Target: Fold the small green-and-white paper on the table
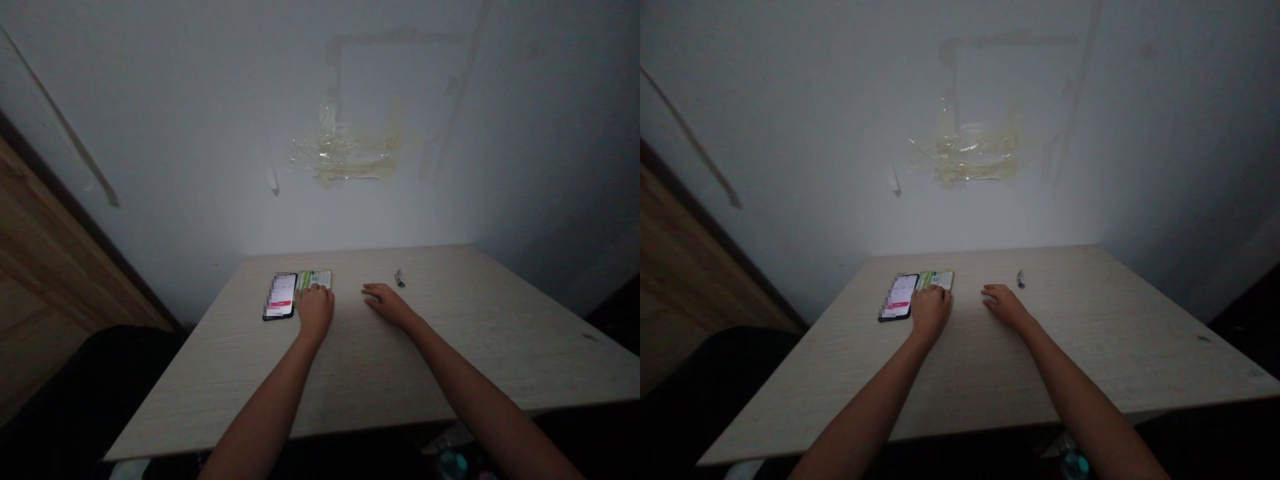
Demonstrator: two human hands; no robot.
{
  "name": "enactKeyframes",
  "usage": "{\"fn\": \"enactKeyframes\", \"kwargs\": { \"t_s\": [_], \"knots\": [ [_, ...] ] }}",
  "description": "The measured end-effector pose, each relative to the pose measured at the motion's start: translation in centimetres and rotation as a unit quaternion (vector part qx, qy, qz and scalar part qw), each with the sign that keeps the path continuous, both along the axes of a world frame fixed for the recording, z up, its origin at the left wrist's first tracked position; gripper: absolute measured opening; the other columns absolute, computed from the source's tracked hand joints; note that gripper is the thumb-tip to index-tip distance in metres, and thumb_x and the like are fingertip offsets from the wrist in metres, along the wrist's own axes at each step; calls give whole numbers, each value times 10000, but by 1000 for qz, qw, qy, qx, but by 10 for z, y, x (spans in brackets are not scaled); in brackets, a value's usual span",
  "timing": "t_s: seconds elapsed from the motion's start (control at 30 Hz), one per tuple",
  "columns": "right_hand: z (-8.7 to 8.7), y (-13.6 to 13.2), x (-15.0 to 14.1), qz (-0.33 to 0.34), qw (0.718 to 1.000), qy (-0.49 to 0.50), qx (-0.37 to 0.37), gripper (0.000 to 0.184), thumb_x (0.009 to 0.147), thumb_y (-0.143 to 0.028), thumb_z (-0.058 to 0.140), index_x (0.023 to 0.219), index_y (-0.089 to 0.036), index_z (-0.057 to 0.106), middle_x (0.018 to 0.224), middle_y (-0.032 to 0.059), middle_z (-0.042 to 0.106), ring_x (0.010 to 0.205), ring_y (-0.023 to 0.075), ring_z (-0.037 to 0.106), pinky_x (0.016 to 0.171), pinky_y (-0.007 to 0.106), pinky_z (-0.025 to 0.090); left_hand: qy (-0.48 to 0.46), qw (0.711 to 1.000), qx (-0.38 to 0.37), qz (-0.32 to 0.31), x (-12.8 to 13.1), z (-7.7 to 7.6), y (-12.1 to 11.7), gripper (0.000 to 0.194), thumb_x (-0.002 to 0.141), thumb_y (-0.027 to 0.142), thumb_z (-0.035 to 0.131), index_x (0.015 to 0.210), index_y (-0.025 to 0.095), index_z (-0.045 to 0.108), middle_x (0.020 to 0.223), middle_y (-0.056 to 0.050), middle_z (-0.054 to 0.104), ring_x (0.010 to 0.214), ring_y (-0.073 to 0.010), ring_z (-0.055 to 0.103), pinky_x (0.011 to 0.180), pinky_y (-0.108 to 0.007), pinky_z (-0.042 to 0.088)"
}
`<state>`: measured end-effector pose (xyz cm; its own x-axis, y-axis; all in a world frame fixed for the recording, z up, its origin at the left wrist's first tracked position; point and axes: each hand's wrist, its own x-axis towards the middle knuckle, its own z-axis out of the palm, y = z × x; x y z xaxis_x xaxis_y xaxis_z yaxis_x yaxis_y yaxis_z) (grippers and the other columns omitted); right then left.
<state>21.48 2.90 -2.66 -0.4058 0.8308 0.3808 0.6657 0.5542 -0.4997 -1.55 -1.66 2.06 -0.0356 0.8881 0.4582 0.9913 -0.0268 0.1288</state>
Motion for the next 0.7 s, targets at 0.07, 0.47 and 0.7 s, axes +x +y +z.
{"fn": "enactKeyframes", "kwargs": {
  "t_s": [0.07,0.47,0.7],
  "knots": [
    [0,0,0,2,1000,2,-1,345,883,-294,580,1198,-196,680,1302,119,632,1234,251,554,1093,461,397,-6,1000,12,-5,-1,2,0,418,967,297,352,939,138,738,994,-125,724,925,-263,644,1036,-490,318],
    [0,1,-4,-23,999,44,3,405,867,-255,583,1263,-190,634,1287,117,637,1216,242,568,1097,450,409,-15,986,22,-166,16,-8,-3,296,963,318,461,896,216,730,1011,-69,735,999,-236,635,1145,-564,177],
    [2,0,-5,4,1000,28,10,311,875,-239,573,1154,-220,710,1267,103,653,1200,240,574,1085,444,413,-33,969,-55,-238,17,-17,-1,237,935,361,539,932,259,754,1015,-39,754,1021,-230,641,1142,-577,171]
  ]
}}
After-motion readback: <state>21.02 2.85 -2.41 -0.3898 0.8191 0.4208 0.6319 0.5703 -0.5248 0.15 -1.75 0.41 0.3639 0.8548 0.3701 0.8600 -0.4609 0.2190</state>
